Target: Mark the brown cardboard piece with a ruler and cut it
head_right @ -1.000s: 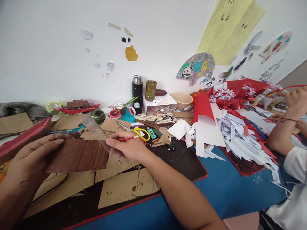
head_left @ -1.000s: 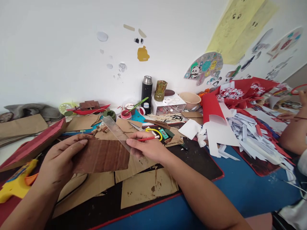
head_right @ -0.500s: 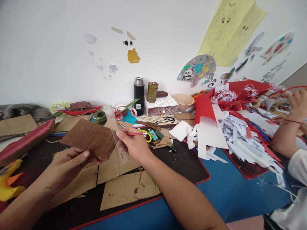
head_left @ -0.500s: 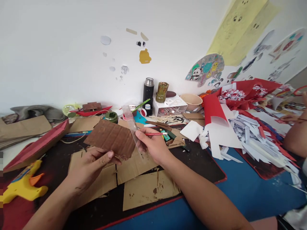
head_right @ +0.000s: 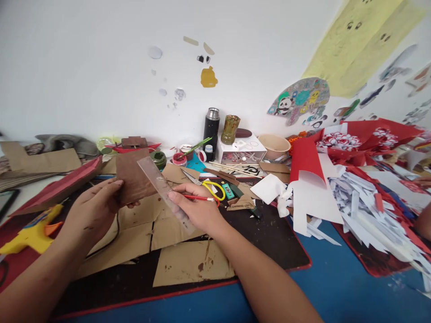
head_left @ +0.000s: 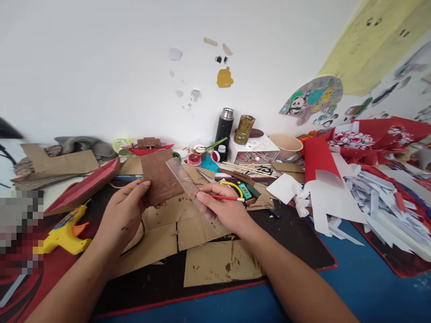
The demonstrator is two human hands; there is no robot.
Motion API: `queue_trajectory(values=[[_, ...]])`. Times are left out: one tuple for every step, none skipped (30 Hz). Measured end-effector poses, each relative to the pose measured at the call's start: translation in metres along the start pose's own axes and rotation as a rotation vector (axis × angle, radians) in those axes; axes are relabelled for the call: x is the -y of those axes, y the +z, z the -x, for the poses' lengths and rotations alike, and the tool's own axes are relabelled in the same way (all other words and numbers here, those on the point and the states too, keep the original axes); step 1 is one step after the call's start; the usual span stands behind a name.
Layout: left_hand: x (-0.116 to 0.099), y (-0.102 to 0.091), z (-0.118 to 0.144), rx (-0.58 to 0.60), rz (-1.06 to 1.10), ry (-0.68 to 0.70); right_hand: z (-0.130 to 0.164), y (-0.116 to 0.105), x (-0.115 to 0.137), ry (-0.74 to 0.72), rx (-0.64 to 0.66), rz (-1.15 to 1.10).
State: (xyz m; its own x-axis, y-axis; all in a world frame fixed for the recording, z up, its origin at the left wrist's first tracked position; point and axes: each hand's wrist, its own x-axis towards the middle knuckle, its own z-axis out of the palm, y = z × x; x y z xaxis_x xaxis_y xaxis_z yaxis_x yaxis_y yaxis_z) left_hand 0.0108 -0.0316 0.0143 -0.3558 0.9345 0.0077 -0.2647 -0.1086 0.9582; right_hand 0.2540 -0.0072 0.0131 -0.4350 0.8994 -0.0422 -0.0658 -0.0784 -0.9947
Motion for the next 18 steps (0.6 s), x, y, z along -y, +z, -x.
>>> queue_trajectory(values=[[-0.002,-0.002,-0.001,-0.004,-0.009,0.015,0.000,-0.001,0.000,-0.012,0.026,0.012],[-0.005,-0.004,-0.002,0.000,-0.023,0.028,0.000,-0.002,0.000,-0.025,0.062,0.039],[-0.007,-0.005,-0.002,0.010,-0.041,0.038,-0.001,-0.003,0.000,-0.028,0.096,0.076],[-0.009,-0.005,-0.002,0.027,-0.061,0.043,-0.001,-0.003,-0.002,-0.031,0.105,0.124],[-0.011,-0.006,-0.001,0.048,-0.084,0.045,0.000,-0.003,-0.003,-0.035,0.096,0.183],[-0.012,-0.006,0.000,0.071,-0.110,0.045,0.000,-0.003,-0.005,-0.042,0.080,0.248],[-0.012,-0.006,0.002,0.090,-0.134,0.045,0.001,-0.002,-0.007,-0.052,0.060,0.314],[-0.012,-0.006,0.003,0.105,-0.161,0.049,0.001,-0.002,-0.007,-0.067,0.048,0.376],[-0.012,-0.006,0.003,0.116,-0.192,0.058,0.002,-0.002,-0.008,-0.085,0.046,0.429],[-0.012,-0.006,0.004,0.125,-0.225,0.070,0.003,-0.001,-0.007,-0.104,0.052,0.466],[-0.012,-0.007,0.005,0.138,-0.257,0.077,0.003,-0.001,-0.006,-0.116,0.067,0.489],[-0.013,-0.007,0.005,0.154,-0.285,0.077,0.004,-0.002,-0.005,-0.123,0.082,0.500],[-0.013,-0.007,0.005,0.173,-0.307,0.071,0.004,-0.002,-0.004,-0.123,0.095,0.507],[-0.014,-0.007,0.005,0.190,-0.324,0.059,0.004,-0.003,-0.003,-0.117,0.105,0.516],[-0.015,-0.007,0.006,0.200,-0.333,0.046,0.004,-0.003,-0.002,-0.111,0.109,0.525],[-0.015,-0.007,0.006,0.205,-0.338,0.036,0.004,-0.003,-0.001,-0.108,0.111,0.536],[-0.015,-0.006,0.006,0.204,-0.340,0.033,0.004,-0.003,-0.001,-0.107,0.109,0.547],[-0.015,-0.006,0.006,0.195,-0.333,0.034,0.004,-0.003,-0.001,-0.106,0.102,0.553]])
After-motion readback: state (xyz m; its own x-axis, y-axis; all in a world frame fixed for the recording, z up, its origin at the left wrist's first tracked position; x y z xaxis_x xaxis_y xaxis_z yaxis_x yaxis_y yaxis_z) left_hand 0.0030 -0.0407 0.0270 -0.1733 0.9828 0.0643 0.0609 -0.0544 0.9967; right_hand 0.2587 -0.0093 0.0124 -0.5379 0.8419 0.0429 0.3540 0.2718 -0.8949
